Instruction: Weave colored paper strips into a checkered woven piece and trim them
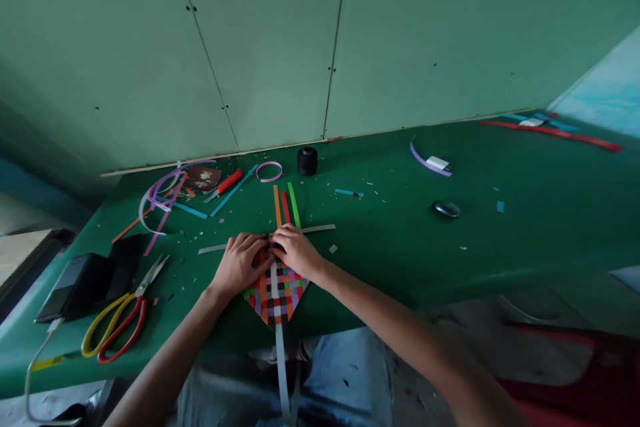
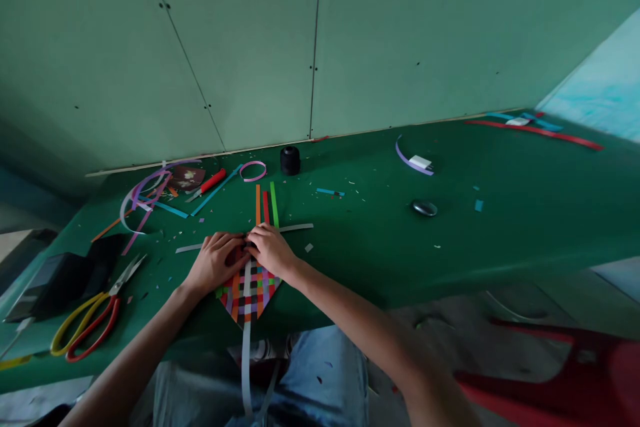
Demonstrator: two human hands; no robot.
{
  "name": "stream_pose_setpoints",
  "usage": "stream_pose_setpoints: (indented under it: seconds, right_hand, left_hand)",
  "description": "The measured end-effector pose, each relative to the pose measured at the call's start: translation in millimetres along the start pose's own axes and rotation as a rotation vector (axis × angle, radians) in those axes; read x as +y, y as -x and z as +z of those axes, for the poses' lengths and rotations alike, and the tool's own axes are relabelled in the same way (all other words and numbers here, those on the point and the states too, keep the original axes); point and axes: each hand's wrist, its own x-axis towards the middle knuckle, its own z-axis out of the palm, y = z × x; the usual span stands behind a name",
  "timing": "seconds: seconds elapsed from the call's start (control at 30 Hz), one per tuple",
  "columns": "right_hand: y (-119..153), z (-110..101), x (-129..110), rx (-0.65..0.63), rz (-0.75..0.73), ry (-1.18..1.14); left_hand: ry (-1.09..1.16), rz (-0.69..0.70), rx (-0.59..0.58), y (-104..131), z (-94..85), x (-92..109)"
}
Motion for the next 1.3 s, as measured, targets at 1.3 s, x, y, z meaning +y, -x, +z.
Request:
stream_pose_setpoints:
  seconds: [1.3]
  right_hand:
    - [3,-9,-9,-0.101,-0.091,0.214]
  left_hand:
    - [0.006,0.021,-0.049,1,0.5,-3]
